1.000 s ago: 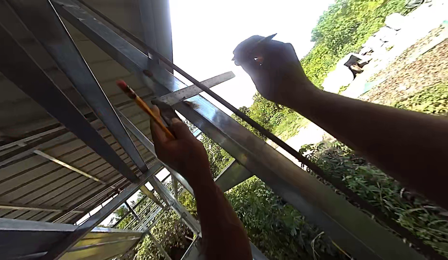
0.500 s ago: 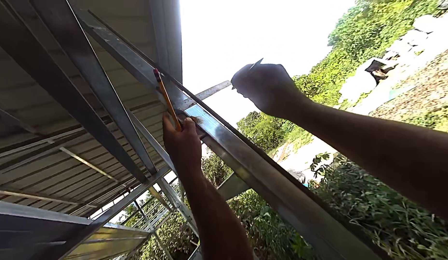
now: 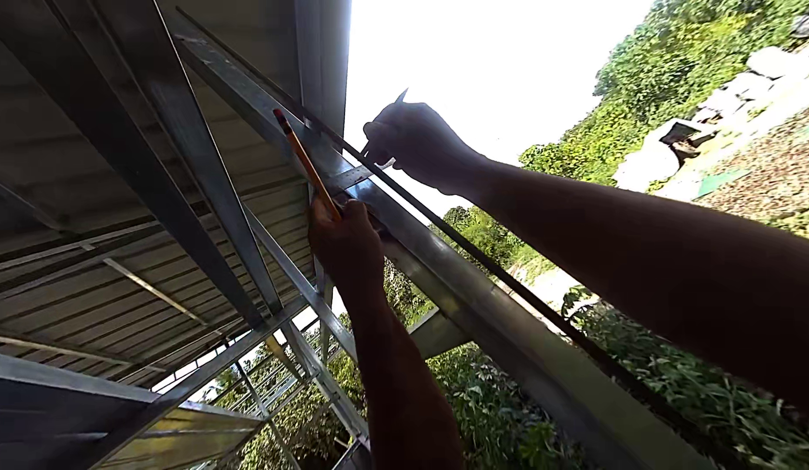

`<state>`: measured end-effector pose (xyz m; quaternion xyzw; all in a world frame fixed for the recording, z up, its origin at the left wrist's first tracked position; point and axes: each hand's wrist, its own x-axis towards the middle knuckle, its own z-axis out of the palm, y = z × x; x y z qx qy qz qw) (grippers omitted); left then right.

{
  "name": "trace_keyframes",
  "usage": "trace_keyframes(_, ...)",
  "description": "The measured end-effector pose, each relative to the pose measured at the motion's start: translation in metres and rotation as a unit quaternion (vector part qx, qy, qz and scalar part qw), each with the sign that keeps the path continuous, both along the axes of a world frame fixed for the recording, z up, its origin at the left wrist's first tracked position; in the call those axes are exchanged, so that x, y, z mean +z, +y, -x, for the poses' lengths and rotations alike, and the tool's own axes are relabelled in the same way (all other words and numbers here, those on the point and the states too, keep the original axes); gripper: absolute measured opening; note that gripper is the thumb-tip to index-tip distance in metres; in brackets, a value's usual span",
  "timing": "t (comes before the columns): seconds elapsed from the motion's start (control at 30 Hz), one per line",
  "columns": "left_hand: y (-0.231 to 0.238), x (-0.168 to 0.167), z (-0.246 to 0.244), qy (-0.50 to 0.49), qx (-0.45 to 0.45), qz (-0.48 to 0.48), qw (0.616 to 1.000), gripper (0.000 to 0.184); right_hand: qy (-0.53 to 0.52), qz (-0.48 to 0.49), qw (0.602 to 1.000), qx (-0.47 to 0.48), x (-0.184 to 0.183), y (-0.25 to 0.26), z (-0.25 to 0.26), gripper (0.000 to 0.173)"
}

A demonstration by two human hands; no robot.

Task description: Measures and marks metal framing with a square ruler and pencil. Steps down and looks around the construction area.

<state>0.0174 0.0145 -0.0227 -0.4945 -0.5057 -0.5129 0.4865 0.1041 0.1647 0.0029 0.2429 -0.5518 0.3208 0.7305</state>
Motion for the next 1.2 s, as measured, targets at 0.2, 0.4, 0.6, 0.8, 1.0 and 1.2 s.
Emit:
trace_keyframes(0.2,-0.005,-0.003,-0.004,-0.018,0.012,0.031,0.999,0.036,-0.016,0.012,1.000,-0.011,0.018,-0.013,0.005,0.030)
trace_keyframes(0.4,-0.006,-0.001,-0.005,-0.013,0.002,0.044,0.999,0.032,-0.019,-0.001,0.998,0.053,0.022,-0.019,0.007,0.032)
trace_keyframes(0.6,0.001,0.015,-0.007,0.016,0.003,0.019,1.000,0.016,-0.076,0.024,0.993,0.089,0.024,-0.020,0.003,0.031)
trace_keyframes(0.8,0.003,0.015,-0.004,0.045,0.011,0.009,0.999,0.017,-0.054,0.017,0.992,0.115,0.024,-0.018,0.006,0.029)
trace_keyframes(1.0,0.002,0.018,-0.001,0.047,0.012,0.021,0.999,0.017,-0.053,0.134,0.985,-0.099,0.021,0.010,-0.001,0.027)
trace_keyframes(1.2,-0.001,0.019,-0.001,0.046,0.014,0.040,0.998,0.014,0.003,0.155,0.985,-0.076,-0.015,0.023,-0.011,0.034)
